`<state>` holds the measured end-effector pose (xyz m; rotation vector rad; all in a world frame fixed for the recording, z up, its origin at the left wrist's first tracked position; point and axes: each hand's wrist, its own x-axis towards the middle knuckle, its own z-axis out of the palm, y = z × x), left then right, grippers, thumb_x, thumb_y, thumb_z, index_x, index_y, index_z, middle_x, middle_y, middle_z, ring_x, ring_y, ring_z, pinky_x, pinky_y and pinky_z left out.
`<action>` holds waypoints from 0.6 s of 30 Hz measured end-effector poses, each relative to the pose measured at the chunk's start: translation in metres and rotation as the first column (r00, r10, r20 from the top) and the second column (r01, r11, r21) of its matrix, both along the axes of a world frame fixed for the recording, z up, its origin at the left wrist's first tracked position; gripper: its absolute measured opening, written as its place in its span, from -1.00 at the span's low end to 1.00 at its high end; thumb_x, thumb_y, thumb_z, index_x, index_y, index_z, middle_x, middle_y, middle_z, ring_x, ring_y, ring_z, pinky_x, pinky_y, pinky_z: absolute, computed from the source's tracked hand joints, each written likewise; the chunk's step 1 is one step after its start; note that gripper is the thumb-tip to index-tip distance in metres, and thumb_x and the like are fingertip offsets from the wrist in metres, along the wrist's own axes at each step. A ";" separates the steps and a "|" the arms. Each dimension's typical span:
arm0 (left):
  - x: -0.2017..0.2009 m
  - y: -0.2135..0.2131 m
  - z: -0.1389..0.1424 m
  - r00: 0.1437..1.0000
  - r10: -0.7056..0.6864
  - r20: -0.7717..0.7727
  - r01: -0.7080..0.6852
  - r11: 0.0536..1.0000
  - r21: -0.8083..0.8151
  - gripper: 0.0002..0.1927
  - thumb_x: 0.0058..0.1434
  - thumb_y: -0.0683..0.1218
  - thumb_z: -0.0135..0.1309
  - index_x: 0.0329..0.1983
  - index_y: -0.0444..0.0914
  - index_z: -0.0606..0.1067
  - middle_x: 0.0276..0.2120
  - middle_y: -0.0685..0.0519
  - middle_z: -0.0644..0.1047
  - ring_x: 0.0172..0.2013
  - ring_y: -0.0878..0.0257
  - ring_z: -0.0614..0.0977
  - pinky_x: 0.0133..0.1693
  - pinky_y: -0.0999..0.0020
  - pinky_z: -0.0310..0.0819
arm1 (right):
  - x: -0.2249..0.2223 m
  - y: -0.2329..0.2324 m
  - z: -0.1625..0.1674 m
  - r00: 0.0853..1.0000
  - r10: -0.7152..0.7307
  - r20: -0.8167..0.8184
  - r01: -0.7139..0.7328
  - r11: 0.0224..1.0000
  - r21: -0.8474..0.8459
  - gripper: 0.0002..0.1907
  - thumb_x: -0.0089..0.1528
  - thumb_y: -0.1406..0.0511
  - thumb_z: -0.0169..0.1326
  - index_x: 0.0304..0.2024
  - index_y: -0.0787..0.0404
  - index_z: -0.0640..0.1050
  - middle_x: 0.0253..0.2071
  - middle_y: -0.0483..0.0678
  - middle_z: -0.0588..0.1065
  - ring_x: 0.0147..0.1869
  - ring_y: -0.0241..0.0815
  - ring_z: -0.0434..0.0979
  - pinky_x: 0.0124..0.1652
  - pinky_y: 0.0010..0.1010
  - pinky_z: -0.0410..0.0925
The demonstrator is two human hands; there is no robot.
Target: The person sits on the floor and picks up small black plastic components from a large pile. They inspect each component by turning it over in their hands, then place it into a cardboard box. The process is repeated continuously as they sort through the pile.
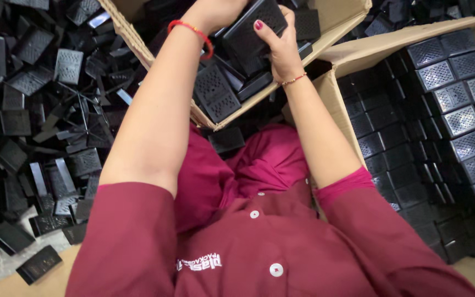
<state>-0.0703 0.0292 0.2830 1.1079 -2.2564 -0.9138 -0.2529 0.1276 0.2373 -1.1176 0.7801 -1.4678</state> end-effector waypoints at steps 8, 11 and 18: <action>0.029 0.030 0.011 0.818 -0.213 0.534 0.155 0.976 0.152 -0.42 -0.06 0.20 0.36 -0.12 -0.30 0.66 -0.20 -0.15 0.66 -0.20 -0.01 0.69 -0.09 0.10 0.57 | -0.008 -0.011 -0.004 0.947 -0.176 0.269 0.118 0.968 0.221 -0.57 0.18 0.40 0.24 0.09 0.29 0.44 -0.09 0.01 0.58 -0.04 -0.09 0.64 0.05 -0.15 0.50; 0.026 0.055 0.003 0.812 -0.213 0.543 0.058 0.956 0.287 -0.25 -0.27 0.24 0.45 -0.05 -0.25 0.59 -0.13 -0.11 0.65 -0.13 -0.03 0.69 -0.09 0.09 0.58 | -0.016 -0.012 -0.004 0.890 -0.037 0.454 -0.107 0.951 0.289 -0.71 0.22 0.29 0.15 -0.04 0.28 0.55 -0.13 -0.02 0.62 -0.06 -0.07 0.66 0.04 -0.15 0.51; -0.016 0.082 -0.025 0.611 -0.073 0.788 0.138 0.990 -0.015 -0.53 -0.14 0.01 0.34 -0.11 -0.20 0.71 -0.10 -0.18 0.66 -0.05 -0.06 0.69 -0.03 0.07 0.62 | -0.020 -0.006 0.000 0.831 0.106 0.546 -0.307 0.906 0.291 -0.71 0.22 0.21 0.10 -0.10 0.25 0.59 -0.16 0.00 0.63 -0.08 -0.06 0.65 0.02 -0.21 0.49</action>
